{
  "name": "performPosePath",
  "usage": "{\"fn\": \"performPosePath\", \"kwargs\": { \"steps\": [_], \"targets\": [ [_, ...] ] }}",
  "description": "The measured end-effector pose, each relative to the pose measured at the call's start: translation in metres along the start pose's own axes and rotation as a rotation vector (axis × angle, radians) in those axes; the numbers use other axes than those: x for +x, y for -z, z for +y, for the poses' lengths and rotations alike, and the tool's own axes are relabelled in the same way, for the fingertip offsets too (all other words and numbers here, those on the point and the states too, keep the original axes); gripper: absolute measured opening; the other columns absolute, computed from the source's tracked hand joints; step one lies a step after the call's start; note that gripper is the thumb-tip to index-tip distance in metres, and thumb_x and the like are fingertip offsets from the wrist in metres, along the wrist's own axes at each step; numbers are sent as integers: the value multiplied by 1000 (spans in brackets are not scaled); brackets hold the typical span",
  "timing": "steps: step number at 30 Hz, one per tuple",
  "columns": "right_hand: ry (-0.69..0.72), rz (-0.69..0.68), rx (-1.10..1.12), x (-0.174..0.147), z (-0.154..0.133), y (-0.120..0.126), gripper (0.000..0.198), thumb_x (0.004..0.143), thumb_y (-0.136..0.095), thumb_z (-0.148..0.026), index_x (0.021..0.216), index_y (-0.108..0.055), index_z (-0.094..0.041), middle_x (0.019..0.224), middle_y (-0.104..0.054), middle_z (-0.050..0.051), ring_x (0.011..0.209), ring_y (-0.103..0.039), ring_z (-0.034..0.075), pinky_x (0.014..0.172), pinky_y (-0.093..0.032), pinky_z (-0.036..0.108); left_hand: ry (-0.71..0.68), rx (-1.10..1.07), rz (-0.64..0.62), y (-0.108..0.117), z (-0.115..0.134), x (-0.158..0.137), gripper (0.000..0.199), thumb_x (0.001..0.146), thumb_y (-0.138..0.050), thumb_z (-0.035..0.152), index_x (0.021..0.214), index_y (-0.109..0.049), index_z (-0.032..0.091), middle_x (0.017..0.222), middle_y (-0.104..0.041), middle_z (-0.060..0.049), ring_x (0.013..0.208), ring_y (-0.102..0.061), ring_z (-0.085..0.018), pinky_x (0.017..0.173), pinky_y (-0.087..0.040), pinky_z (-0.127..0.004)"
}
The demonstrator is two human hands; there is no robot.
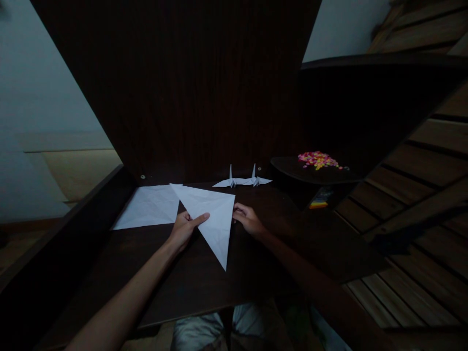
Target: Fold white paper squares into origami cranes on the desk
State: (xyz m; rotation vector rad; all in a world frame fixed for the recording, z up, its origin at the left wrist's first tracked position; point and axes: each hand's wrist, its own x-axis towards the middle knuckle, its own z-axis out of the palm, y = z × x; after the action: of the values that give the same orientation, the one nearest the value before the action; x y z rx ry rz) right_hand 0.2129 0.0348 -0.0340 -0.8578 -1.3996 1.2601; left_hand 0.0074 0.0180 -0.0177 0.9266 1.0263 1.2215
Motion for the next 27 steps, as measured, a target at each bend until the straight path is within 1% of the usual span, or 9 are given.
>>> {"fn": "performPosePath", "kwargs": {
  "steps": [5, 10, 12, 14, 16, 18, 20, 23, 27],
  "targets": [
    [-44, 15, 90, -2, 1, -3, 17, 64, -69, -34, 70, -64, -19, 68, -65, 1, 63, -58, 15, 58, -45, 25, -10, 25, -87, 0, -1, -2, 36, 55, -84, 23, 85, -69, 10, 95, -72, -11, 82, -67, -19, 77, -51, -29],
    [-145, 53, 67, -5, 4, -4, 28, 68, -62, -43, 58, -57, -17, 48, -55, -1, 41, -47, 11, 39, -34, 22, -22, 41, -112, -2, -7, 1, 40, 57, -82, 26, 89, -64, 10, 92, -70, -10, 78, -65, -18, 74, -52, -29],
    [-69, 100, -49, -8, 2, -5, 29, 72, -60, -41, 55, -55, -18, 44, -50, -3, 38, -44, 10, 39, -31, 22, -118, 47, -11, -2, -10, 5, 45, 57, -82, 26, 93, -58, 14, 88, -67, -5, 73, -63, -13, 72, -51, -27],
    [105, 210, -279, -12, -2, -6, 34, 76, -57, -37, 48, -49, -18, 41, -45, -4, 39, -42, 9, 42, -30, 23, -292, 89, 184, 0, -11, 8, 49, 54, -83, 25, 91, -51, 19, 81, -59, 2, 63, -58, -7, 66, -49, -22],
    [223, 235, -451, -16, -6, -8, 43, 82, -53, -36, 43, -44, -19, 41, -44, -3, 42, -43, 10, 47, -33, 24, -435, 210, 209, 2, -9, 8, 46, 57, -81, 25, 88, -47, 20, 89, -55, 2, 67, -56, -7, 63, -47, -20],
    [260, 236, -517, -19, -9, -10, 47, 86, -48, -38, 44, -43, -19, 41, -44, -2, 43, -44, 10, 49, -34, 25, -546, 311, 149, 2, -4, 3, 39, 64, -77, 28, 89, -47, 21, 95, -53, -1, 74, -56, -10, 65, -47, -22],
    [253, 218, -520, -21, -11, -13, 49, 90, -44, -39, 45, -43, -20, 42, -44, -2, 42, -45, 10, 50, -35, 25, -618, 430, -4, 0, 1, -5, 29, 70, -72, 31, 86, -50, 19, 96, -53, -4, 84, -57, -14, 73, -48, -27],
    [251, 181, -533, -23, -12, -16, 50, 92, -40, -40, 46, -43, -20, 42, -45, -2, 43, -45, 11, 52, -37, 25, -705, 652, -202, -6, 4, -15, 49, 60, -80, 30, 100, -55, 19, 105, -55, -7, 99, -55, -22, 81, -47, -33],
    [295, 160, -593, -22, -14, -17, 49, 91, -40, -41, 47, -44, -20, 44, -45, -2, 47, -47, 12, 54, -36, 26, -725, 774, -170, -8, 0, -15, 20, 77, -66, 28, 94, -61, 19, 96, -59, -5, 92, -57, -20, 81, -46, -32]
  ]
}}
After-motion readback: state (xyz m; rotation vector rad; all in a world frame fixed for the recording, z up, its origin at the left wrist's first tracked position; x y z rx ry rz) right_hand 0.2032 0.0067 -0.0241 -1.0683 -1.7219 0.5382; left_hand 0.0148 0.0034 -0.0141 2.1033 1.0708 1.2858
